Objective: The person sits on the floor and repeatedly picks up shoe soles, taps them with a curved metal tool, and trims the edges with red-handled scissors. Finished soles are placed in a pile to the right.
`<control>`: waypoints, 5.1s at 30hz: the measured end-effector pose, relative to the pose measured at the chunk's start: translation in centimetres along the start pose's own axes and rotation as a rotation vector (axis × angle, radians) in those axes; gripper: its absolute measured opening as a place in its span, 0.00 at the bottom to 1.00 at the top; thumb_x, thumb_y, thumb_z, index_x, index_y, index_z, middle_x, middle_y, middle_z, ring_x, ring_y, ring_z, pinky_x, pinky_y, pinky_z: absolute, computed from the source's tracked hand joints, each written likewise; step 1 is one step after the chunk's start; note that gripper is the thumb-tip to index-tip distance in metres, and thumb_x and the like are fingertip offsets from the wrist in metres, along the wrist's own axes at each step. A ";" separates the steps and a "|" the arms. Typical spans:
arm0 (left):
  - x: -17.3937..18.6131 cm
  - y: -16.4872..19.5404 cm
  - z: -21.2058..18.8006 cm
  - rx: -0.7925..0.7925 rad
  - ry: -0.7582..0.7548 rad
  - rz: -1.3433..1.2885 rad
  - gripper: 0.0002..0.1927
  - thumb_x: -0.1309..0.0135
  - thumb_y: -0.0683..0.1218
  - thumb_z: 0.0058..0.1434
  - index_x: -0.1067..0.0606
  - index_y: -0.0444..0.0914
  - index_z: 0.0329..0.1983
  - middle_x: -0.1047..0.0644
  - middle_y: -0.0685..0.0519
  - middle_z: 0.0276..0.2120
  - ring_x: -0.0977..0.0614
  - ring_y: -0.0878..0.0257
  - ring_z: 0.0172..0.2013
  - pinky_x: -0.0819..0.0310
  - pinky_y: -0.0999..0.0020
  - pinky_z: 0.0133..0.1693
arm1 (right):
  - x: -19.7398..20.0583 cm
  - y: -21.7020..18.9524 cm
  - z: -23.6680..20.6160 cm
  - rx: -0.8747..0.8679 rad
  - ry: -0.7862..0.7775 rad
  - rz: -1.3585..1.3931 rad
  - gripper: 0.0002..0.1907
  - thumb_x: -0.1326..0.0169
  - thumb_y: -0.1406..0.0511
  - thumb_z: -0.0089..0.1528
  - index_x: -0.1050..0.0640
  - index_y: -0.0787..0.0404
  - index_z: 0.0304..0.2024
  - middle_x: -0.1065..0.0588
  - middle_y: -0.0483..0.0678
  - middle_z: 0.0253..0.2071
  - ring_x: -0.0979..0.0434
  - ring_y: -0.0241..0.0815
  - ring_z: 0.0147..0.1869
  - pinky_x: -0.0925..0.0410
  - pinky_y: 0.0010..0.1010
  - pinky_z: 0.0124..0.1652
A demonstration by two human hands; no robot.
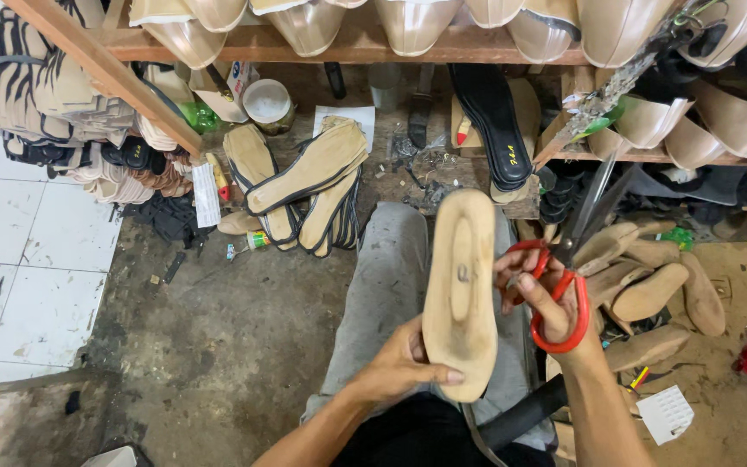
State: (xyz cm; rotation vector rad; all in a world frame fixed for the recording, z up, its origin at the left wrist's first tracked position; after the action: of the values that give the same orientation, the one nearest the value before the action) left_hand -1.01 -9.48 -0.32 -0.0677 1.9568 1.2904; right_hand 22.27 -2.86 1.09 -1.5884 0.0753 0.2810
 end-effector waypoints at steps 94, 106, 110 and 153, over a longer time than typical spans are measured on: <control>4.6 -0.6 2.5 -0.230 0.444 -0.069 0.34 0.34 0.40 0.54 0.33 0.34 0.64 0.23 0.49 0.55 0.22 0.59 0.56 0.29 0.62 0.58 | -5.4 3.8 12.0 -0.080 -0.191 -0.583 0.19 0.52 0.56 0.69 0.20 0.62 0.52 0.22 0.45 0.33 0.23 0.35 0.34 0.29 0.28 0.38; -0.9 -0.2 7.4 -0.092 0.108 0.243 0.34 0.35 0.47 0.60 0.34 0.30 0.65 0.23 0.40 0.56 0.23 0.52 0.57 0.30 0.58 0.60 | -1.8 3.1 -6.2 -0.174 0.083 -0.018 0.21 0.48 0.60 0.66 0.27 0.68 0.56 0.21 0.52 0.41 0.20 0.40 0.35 0.25 0.32 0.38; -1.5 1.9 7.5 -0.220 0.108 0.971 0.36 0.42 0.50 0.66 0.41 0.28 0.70 0.33 0.35 0.65 0.33 0.44 0.67 0.43 0.53 0.66 | 0.7 3.0 -9.4 -0.108 0.250 0.017 0.21 0.48 0.61 0.67 0.25 0.70 0.56 0.20 0.54 0.36 0.21 0.40 0.33 0.27 0.31 0.34; 7.5 2.5 1.5 -0.309 0.670 1.425 0.31 0.50 0.44 0.67 0.41 0.28 0.72 0.36 0.30 0.67 0.35 0.35 0.68 0.44 0.49 0.68 | 13.6 26.1 -21.1 -0.563 1.479 1.172 0.12 0.56 0.60 0.72 0.29 0.60 0.50 0.23 0.52 0.41 0.21 0.50 0.43 0.25 0.45 0.45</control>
State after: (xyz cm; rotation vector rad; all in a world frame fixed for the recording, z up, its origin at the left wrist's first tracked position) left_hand -6.46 -4.46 -3.35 1.0376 2.3274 2.7201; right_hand 32.41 -23.17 -27.18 -1.8013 2.2475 -0.0708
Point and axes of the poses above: each hand's wrist, its own z-axis towards the middle knuckle, its own x-axis out of the back of the hand, y = z × x, the point moved 3 cm from there along z, towards the middle knuckle
